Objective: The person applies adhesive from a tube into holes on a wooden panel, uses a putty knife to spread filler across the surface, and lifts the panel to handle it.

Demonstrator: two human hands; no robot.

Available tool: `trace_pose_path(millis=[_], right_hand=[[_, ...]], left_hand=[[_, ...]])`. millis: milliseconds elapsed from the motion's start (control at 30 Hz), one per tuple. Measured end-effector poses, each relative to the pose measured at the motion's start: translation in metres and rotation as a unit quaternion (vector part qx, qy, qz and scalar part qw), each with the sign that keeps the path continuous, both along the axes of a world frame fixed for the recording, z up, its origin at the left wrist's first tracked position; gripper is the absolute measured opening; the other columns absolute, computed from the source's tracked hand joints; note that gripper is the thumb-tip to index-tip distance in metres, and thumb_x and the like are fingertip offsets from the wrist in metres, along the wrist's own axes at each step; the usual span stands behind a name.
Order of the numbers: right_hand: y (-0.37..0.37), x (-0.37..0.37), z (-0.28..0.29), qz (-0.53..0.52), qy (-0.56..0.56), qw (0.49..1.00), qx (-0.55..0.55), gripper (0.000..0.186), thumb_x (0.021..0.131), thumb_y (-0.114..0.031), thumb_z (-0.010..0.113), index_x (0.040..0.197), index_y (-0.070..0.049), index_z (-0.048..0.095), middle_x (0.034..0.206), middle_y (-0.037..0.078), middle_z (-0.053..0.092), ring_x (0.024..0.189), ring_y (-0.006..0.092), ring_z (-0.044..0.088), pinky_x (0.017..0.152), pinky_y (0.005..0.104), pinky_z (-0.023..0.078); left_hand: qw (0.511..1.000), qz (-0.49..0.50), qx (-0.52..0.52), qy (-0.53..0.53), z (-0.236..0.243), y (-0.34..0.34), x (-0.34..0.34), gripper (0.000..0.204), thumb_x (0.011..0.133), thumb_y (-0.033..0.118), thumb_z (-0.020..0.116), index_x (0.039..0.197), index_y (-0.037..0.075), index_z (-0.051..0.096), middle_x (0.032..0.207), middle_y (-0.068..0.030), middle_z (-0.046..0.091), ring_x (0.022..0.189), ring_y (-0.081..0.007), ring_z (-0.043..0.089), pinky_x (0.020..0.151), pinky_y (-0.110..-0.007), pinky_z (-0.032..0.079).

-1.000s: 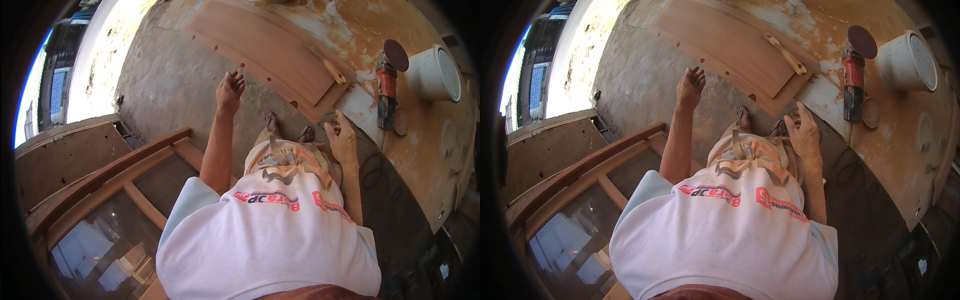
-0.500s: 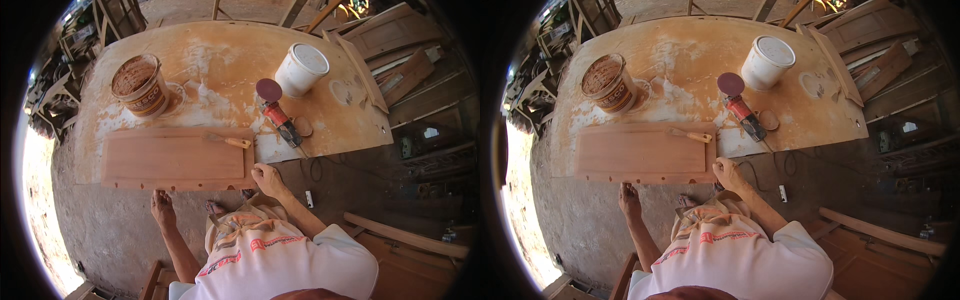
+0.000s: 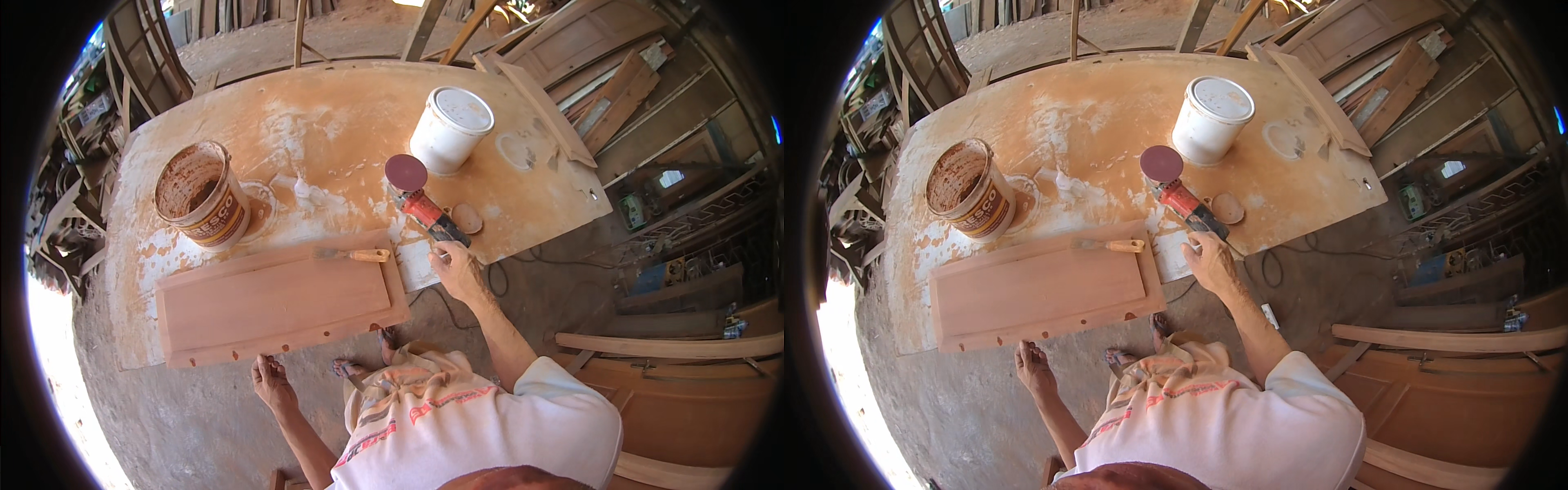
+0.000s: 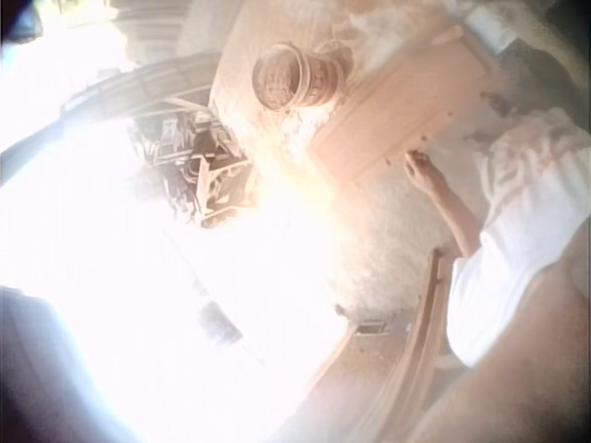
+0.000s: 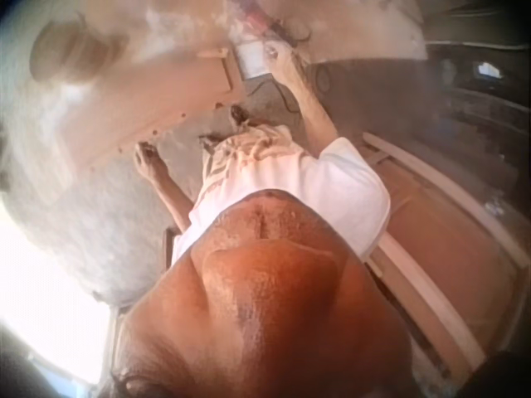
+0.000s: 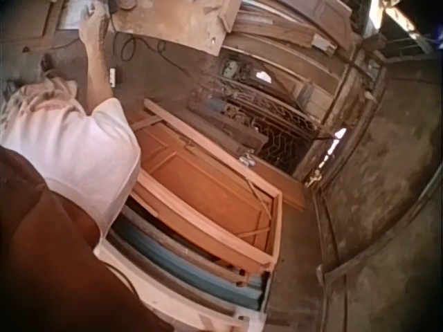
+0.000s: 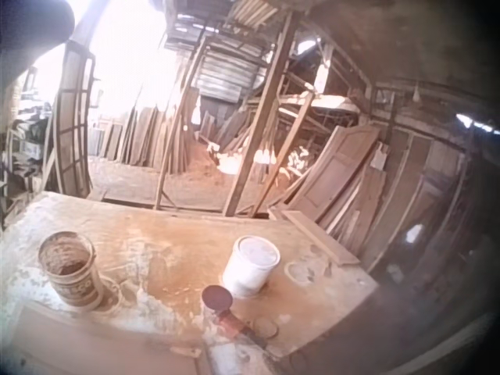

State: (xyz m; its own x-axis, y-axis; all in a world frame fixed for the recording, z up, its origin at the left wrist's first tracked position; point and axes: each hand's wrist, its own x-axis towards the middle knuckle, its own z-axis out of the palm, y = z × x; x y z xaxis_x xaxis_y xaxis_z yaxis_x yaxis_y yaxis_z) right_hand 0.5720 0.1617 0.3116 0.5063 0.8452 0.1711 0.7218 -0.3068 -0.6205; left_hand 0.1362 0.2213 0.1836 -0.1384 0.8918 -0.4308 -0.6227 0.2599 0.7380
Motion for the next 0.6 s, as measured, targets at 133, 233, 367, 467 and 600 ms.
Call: trace_pose_path(millis=[133, 233, 367, 467, 600], right_hand=[[-0.008, 0.06, -0.008, -0.118, 0.02, 0.992, 0.037, 0.034, 0.093, -0.027, 0.071, 0.113, 0.001, 0.069, 0.088, 0.014, 0.072, 0.079, 0.0274, 0.071, 0.072, 0.0388, 0.054], [-0.013, 0.101, -0.005, -0.181, 0.015, 0.983, 0.03, 0.038, 0.093, -0.028, 0.072, 0.116, 0.001, 0.069, 0.095, 0.017, 0.073, 0.086, 0.0291, 0.071, 0.077, 0.0402, 0.054], [-0.021, 0.147, -0.028, -0.194, -0.008, 0.981, -0.009, 0.044, 0.093, -0.033, 0.071, 0.12, 0.002, 0.067, 0.105, 0.022, 0.072, 0.098, 0.0334, 0.071, 0.085, 0.0436, 0.054], [-0.013, 0.167, -0.055, -0.179, 0.024, 0.983, -0.013, 0.052, 0.093, -0.038, 0.07, 0.126, 0.003, 0.065, 0.111, 0.024, 0.072, 0.105, 0.0358, 0.07, 0.09, 0.045, 0.053], [-0.003, 0.175, -0.054, -0.164, 0.032, 0.982, -0.086, 0.067, 0.092, -0.042, 0.071, 0.138, 0.005, 0.056, 0.116, 0.026, 0.071, 0.109, 0.0359, 0.069, 0.094, 0.0445, 0.053]], left_hand=[[1.0, -0.01, 0.014, 0.01, -0.005, -0.002, 0.002, 0.012, 0.101, 0.02, 0.067, 0.106, 0.009, 0.064, 0.095, 0.0001, 0.064, 0.082, -0.0073, 0.061, 0.068, -0.021, 0.054], [0.999, 0.005, 0.014, 0.031, -0.004, 0.002, 0.007, 0.013, 0.102, 0.021, 0.066, 0.105, 0.009, 0.064, 0.095, 0.0, 0.065, 0.083, -0.0077, 0.061, 0.069, -0.021, 0.054], [0.998, 0.012, 0.021, 0.06, -0.005, 0.002, 0.013, 0.011, 0.102, 0.021, 0.066, 0.104, 0.01, 0.063, 0.095, 0.0, 0.066, 0.083, -0.0084, 0.061, 0.069, -0.021, 0.053], [0.997, 0.033, 0.002, 0.072, 0.004, -0.002, 0.011, 0.014, 0.103, 0.024, 0.065, 0.104, 0.01, 0.061, 0.095, -0.0001, 0.065, 0.083, -0.0093, 0.061, 0.07, -0.023, 0.053], [0.995, 0.045, -0.01, 0.087, 0.008, 0.0, 0.019, 0.014, 0.102, 0.023, 0.066, 0.104, 0.011, 0.06, 0.095, -0.0003, 0.064, 0.084, -0.0104, 0.06, 0.072, -0.024, 0.053]])
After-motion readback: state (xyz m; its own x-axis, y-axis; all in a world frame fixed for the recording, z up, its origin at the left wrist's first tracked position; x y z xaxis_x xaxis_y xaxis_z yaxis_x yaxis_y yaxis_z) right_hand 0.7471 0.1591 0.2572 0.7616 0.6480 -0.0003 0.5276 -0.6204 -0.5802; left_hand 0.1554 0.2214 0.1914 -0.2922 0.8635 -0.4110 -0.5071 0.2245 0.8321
